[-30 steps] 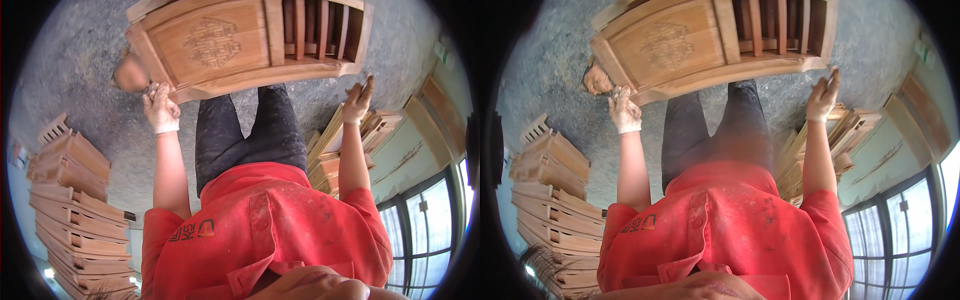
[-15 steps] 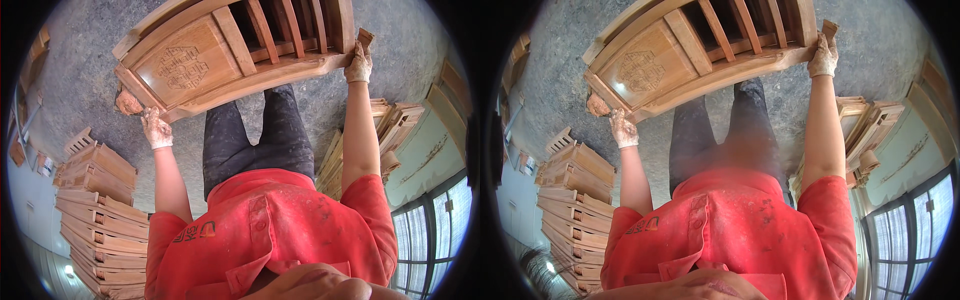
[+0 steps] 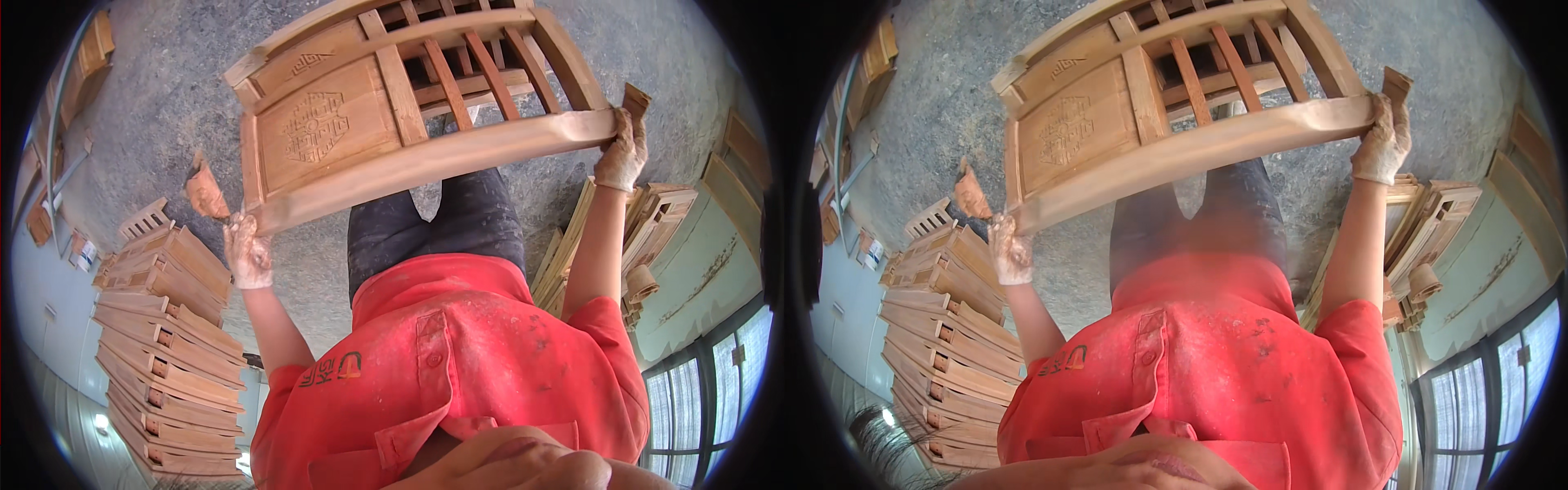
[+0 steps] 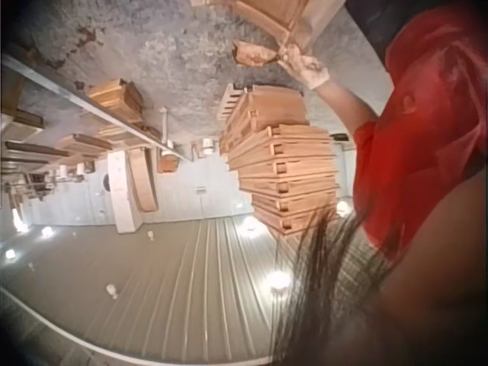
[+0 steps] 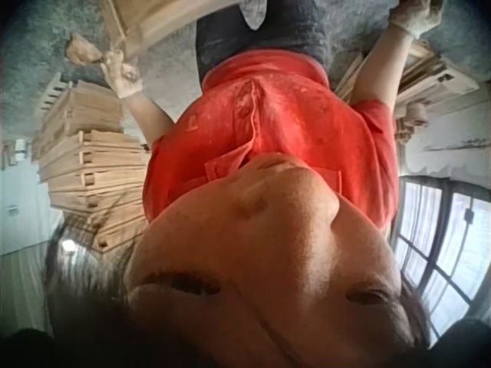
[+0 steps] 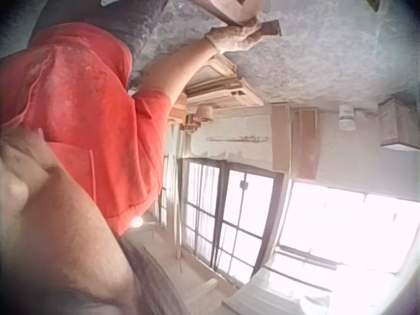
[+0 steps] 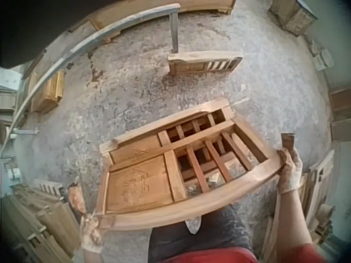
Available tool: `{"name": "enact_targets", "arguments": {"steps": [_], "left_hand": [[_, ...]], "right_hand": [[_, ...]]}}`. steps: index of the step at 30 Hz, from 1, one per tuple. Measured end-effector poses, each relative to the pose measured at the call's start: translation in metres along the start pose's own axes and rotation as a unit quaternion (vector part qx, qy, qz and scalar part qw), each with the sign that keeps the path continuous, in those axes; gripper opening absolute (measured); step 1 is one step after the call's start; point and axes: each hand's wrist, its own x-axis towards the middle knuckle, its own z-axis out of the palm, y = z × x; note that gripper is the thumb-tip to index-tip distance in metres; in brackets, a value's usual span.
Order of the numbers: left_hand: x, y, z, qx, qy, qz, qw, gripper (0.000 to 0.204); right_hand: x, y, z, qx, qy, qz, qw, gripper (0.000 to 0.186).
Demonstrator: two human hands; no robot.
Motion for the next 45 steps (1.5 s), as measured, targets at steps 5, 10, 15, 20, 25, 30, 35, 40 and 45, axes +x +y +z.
{"name": "enact_targets", "arguments": {"steps": [5,10,15,20,25,30,35,40,45], "left_hand": [[-0.001,0.027,0.015,-0.014,-0.083,0.126,0.989,0.027],[0.040,0.065,0.040,-0.023,-0.062,0.142,0.988,0.029],[0.054,0.078,0.049,0.019,-0.057,0.121,0.991,0.040],[0.060,0.083,0.055,0.014,-0.068,0.103,0.992,0.042],[0.059,0.080,0.056,0.012,-0.041,0.140,0.989,0.040],[0.088,0.071,0.024,0.003,-0.015,0.187,0.982,0.040],[0.074,0.074,0.024,-0.105,-0.140,0.094,0.980,0.036],[0.033,0.063,0.030,-0.278,-0.082,0.164,0.943,0.030],[0.018,0.058,-0.033,-0.273,-0.002,0.159,0.949,0.025]], "right_hand": [[0.001,-0.048,0.010,-0.106,0.011,-0.178,0.978,0.024],[0.002,-0.069,0.028,0.036,-0.060,-0.118,0.991,0.030],[-0.035,-0.065,0.002,0.067,-0.110,-0.120,0.984,0.037],[-0.058,-0.046,-0.017,-0.183,-0.108,-0.328,0.921,0.045],[-0.078,-0.066,-0.030,-0.287,-0.166,-0.349,0.876,0.048],[-0.082,-0.075,-0.023,-0.296,-0.218,-0.397,0.841,0.045],[-0.117,-0.093,-0.003,-0.323,-0.284,-0.397,0.811,0.042],[-0.180,-0.110,0.040,-0.308,-0.339,-0.413,0.787,0.038],[-0.232,-0.118,0.086,-0.341,-0.406,-0.463,0.711,0.042]]}}
